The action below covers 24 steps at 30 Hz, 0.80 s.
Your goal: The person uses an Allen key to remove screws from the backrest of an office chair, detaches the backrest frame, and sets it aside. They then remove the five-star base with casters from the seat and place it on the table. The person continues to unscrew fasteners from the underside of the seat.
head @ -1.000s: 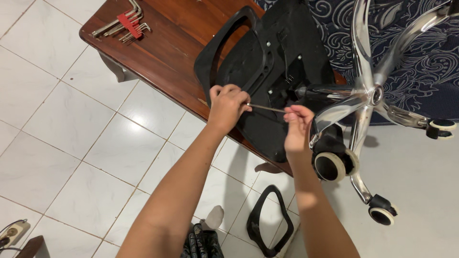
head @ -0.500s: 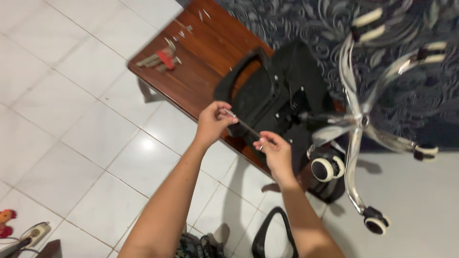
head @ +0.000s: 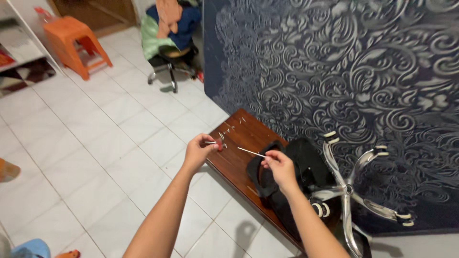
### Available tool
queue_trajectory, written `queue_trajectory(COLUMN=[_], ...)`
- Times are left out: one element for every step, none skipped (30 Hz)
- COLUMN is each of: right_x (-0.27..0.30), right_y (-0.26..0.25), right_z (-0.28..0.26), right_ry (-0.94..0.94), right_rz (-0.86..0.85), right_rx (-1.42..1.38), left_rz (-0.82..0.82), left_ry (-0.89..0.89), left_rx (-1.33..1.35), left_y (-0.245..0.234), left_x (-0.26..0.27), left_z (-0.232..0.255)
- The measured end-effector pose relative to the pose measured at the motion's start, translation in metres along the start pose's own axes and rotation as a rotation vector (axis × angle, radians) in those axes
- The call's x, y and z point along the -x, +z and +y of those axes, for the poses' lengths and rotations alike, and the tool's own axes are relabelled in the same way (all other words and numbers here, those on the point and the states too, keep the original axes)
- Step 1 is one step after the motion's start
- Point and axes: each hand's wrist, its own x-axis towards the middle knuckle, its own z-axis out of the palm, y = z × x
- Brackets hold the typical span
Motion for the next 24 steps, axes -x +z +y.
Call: queue_trajectory(right_x=[-0.003,-0.006,-0.014,-0.014,-0.016,-0.019,-0.023,-0.027,-0.032,-0.037,-0.043,-0.051,-0.061,-0.074,-0.088,-0.103,-0.119,-0.136,-0.153,-0.175,-0.195,-0.21,-0.226,-0.239], right_y=[0.005,0.009,0.014,0.017,0.019,0.023,0.025,0.028,0.032,0.033,0.033,0.033,0.033,0.031,0.03,0.028,0.026,0.025,0.025,0.026,0.026,0.028,0.03,0.031], right_z=[-0.018,-0.039,-0.06,-0.075,-0.09,-0.104,-0.119,-0.131,-0.141,-0.15,-0.157,-0.163,-0.166,-0.169,-0.169,-0.166,-0.162,-0.156,-0.15,-0.148,-0.145,-0.14,-0.135,-0.13], right_ry=[-0.03,-0.057,-0.135,-0.198,-0.26,-0.285,-0.309,-0.334,-0.263,-0.191,-0.119,-0.097,-0.076,-0.059,-0.074,-0.085,-0.095,-0.103,-0.11,-0.122,-0.11,-0.088,-0.067,-0.063], right_rz=[0.006,0.009,0.005,0.005,0.005,0.016,0.026,0.042,0.036,0.033,0.03,-0.003,-0.036,-0.068,-0.084,-0.102,-0.119,-0.136,-0.153,-0.176,-0.179,-0.183,-0.187,-0.178], right_rx=[-0.036,-0.069,-0.061,-0.05,-0.039,-0.031,-0.023,-0.016,-0.06,-0.104,-0.147,-0.158,-0.169,-0.18,-0.15,-0.115,-0.08,-0.095,-0.11,-0.124,-0.123,-0.125,-0.127,-0.074], left_rz=[0.003,0.009,0.016,0.014,0.012,0.006,-0.017,-0.045,-0.074,-0.108,-0.142,-0.177,-0.19,-0.205,-0.22,-0.223,-0.226,-0.224,-0.252,-0.273,-0.295,-0.289,-0.284,-0.281], left_ry=[0.028,0.052,0.077,0.098,0.12,0.143,0.168,0.194,0.22,0.208,0.195,0.183,0.185,0.191,0.197,0.199,0.2,0.2,0.206,0.219,0.231,0.212,0.193,0.167], left_rx=[-0.03,-0.057,-0.084,-0.138,-0.193,-0.253,-0.248,-0.242,-0.237,-0.166,-0.094,-0.022,-0.026,-0.03,-0.034,-0.049,-0.064,-0.078,-0.051,-0.025,0.002,-0.024,-0.049,-0.076], left_y=[-0.009,-0.016,-0.022,-0.025,-0.027,-0.03,-0.03,-0.028,-0.025,-0.02,-0.013,-0.006,0.002,0.01,0.018,0.028,0.037,0.046,0.057,0.067,0.077,0.084,0.092,0.1], left_x=[-0.001,-0.002,-0.004,-0.002,-0.007,-0.015,-0.02,-0.027,-0.035,-0.045,-0.056,-0.067,-0.077,-0.091,-0.106,-0.121,-0.138,-0.153,-0.167,-0.183,-0.2,-0.213,-0.227,-0.238], left_z=[0.02,0.039,0.057,0.069,0.082,0.096,0.107,0.117,0.125,0.132,0.138,0.142,0.144,0.146,0.148,0.146,0.145,0.141,0.137,0.134,0.132,0.128,0.124,0.117])
